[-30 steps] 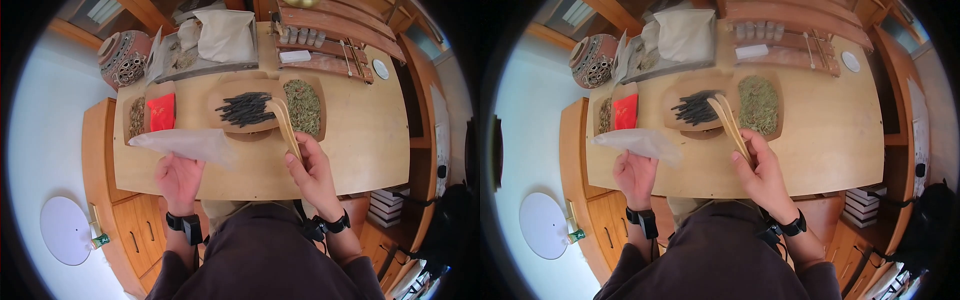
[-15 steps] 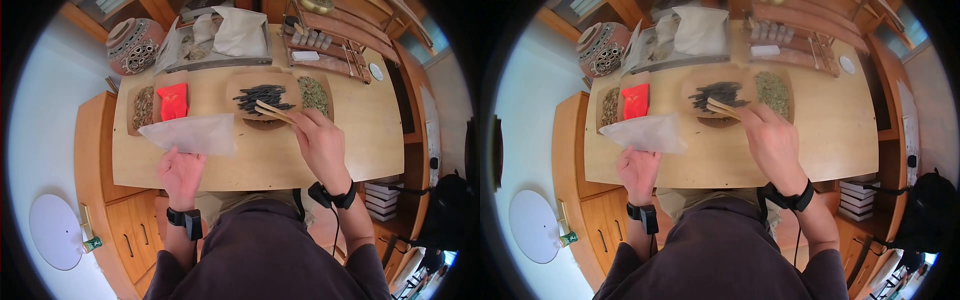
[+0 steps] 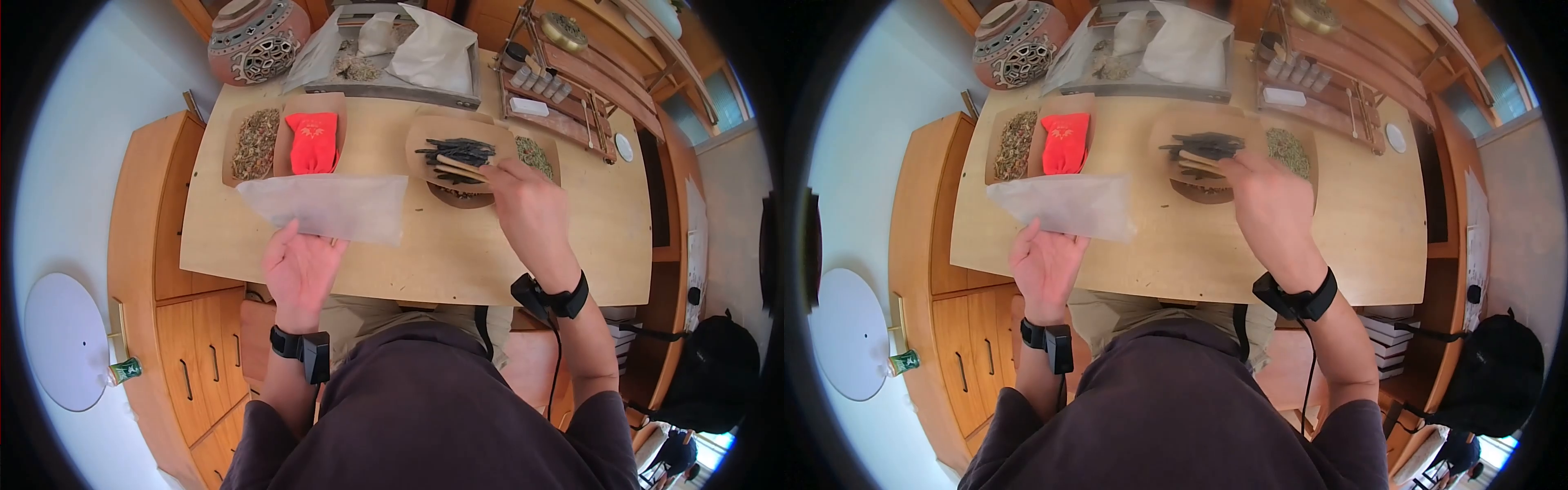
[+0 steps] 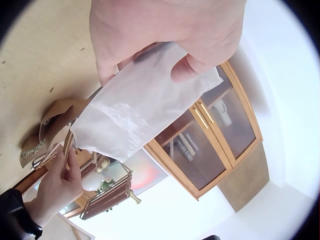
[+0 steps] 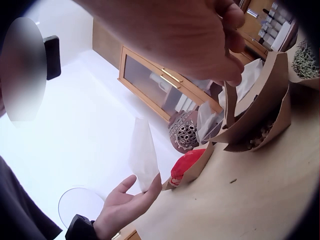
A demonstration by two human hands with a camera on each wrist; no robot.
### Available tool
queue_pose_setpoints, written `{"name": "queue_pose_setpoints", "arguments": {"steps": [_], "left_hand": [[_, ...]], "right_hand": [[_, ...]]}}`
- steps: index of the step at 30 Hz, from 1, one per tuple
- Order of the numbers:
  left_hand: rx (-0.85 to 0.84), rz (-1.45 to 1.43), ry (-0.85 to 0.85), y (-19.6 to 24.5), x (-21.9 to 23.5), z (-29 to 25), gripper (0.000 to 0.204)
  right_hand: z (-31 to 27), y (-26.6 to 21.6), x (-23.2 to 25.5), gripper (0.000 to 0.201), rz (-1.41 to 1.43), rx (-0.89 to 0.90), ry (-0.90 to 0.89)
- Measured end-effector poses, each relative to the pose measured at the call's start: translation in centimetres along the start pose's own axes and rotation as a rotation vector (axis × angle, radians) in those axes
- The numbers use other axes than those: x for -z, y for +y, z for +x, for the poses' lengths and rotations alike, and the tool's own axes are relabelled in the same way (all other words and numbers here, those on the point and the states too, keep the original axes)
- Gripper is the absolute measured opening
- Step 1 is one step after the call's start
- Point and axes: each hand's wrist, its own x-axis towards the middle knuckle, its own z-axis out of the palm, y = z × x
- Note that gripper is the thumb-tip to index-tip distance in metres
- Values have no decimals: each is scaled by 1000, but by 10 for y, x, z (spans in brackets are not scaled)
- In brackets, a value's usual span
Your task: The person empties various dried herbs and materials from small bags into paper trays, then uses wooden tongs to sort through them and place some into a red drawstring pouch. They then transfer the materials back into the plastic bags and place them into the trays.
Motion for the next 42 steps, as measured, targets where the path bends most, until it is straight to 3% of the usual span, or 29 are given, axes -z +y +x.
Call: {"name": "queue_pose_setpoints", "arguments": {"steps": [4, 10, 18, 24, 27, 31, 42], "left_hand": [[13, -10, 0, -3, -5, 3, 56], [64, -80, -37, -17, -12, 13, 51], [82, -153, -69, -32, -14, 24, 46], [139, -223, -156, -44, -9, 28, 46], [134, -215, -36, -50, -13, 27, 46], [150, -307, -69, -54, -14, 26, 45], [137, -345, -21, -48, -13, 32, 43]], "right_hand": [[-8, -4, 20, 23, 189, -189, 80], [-48, -17, 32, 23, 1119, -593, 127], [-71, -30, 31, 27, 1190, -670, 251], [-68, -36, 24, 28, 1180, -589, 195], [-57, -42, 18, 28, 1176, -503, 224], [-57, -47, 9, 28, 1111, -441, 256], [-95, -44, -2, 29, 1079, -582, 152]]}}
